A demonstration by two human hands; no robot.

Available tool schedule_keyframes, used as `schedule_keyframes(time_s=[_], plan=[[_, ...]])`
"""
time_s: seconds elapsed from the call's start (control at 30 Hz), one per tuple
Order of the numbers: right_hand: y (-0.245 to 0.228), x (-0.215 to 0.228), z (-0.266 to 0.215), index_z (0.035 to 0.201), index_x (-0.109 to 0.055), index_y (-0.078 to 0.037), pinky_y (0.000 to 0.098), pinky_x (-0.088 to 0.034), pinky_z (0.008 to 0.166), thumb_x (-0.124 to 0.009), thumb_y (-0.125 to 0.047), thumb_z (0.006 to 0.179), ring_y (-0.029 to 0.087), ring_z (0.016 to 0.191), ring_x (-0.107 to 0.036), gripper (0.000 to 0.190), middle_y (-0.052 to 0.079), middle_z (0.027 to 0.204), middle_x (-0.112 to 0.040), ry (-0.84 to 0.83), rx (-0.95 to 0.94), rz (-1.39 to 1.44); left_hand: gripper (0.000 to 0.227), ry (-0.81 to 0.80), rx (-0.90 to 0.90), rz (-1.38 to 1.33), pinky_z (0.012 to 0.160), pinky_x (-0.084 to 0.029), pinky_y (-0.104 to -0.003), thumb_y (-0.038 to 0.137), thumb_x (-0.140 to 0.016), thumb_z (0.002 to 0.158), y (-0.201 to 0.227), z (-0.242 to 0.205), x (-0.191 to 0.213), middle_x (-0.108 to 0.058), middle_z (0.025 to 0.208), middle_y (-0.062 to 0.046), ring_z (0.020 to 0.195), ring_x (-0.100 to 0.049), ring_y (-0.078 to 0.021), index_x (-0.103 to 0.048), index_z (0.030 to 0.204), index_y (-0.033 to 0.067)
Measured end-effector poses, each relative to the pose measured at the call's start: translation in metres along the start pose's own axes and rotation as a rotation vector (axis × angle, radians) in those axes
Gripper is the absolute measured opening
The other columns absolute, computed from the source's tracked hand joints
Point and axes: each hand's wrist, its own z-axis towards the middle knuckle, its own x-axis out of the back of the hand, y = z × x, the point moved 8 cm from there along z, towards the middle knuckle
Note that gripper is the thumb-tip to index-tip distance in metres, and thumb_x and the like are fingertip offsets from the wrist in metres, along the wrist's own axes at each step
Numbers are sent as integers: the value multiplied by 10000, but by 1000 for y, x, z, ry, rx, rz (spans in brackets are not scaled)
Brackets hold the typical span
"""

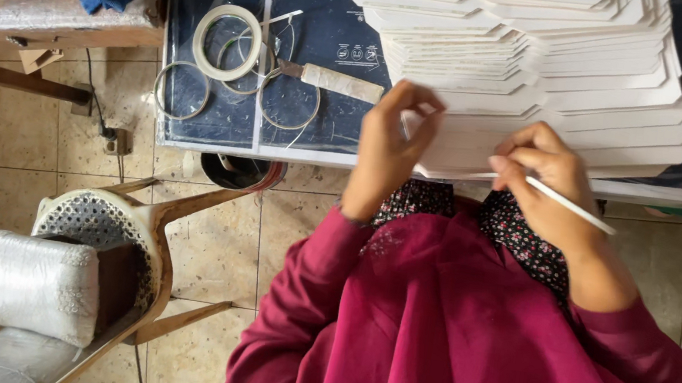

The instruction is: The person sits with a stack of white paper sheets on their lap and applies a strip of white tape along the edge of each sheet. They use both hands to press the tape down and then move the sheet to the side. The person repeats this process for multiple sheets.

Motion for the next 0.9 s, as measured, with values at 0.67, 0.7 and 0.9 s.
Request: schedule_keyframes(time_s=[0.67, 0.7, 0.9], plan=[[21, 51, -25, 806, -638, -32, 432, -427, 828, -933, -40, 963, 296, 816, -553, 335, 100, 837, -617, 234, 48, -491, 101, -85, 214, 348, 877, -358, -440, 246, -769, 828, -6, -45, 7, -561, 1274, 37, 1112, -525, -246, -675, 864, 248], [24, 55, -27, 798, -620, -32, 428, -422, 829, -940, -29, 966, 289, 802, -542, 361, 98, 819, -605, 251, 53, -462, 92, -73, 176, 363, 874, -358, -425, 254, -767, 838, -1, -45, 7, -573, 1281, 43, 1095, -519, -230, -680, 867, 254], [28, 45, -32, 785, -558, -78, 462, -354, 862, -991, -291, 901, 298, 859, -497, 496, 29, 810, -539, 362, 97, -536, 213, -16, -391, 709, 963, -315, -489, 238, -860, 915, 28, -68, -35, -615, 1421, 49, 1246, -539, -313, -788, 1094, 329]])
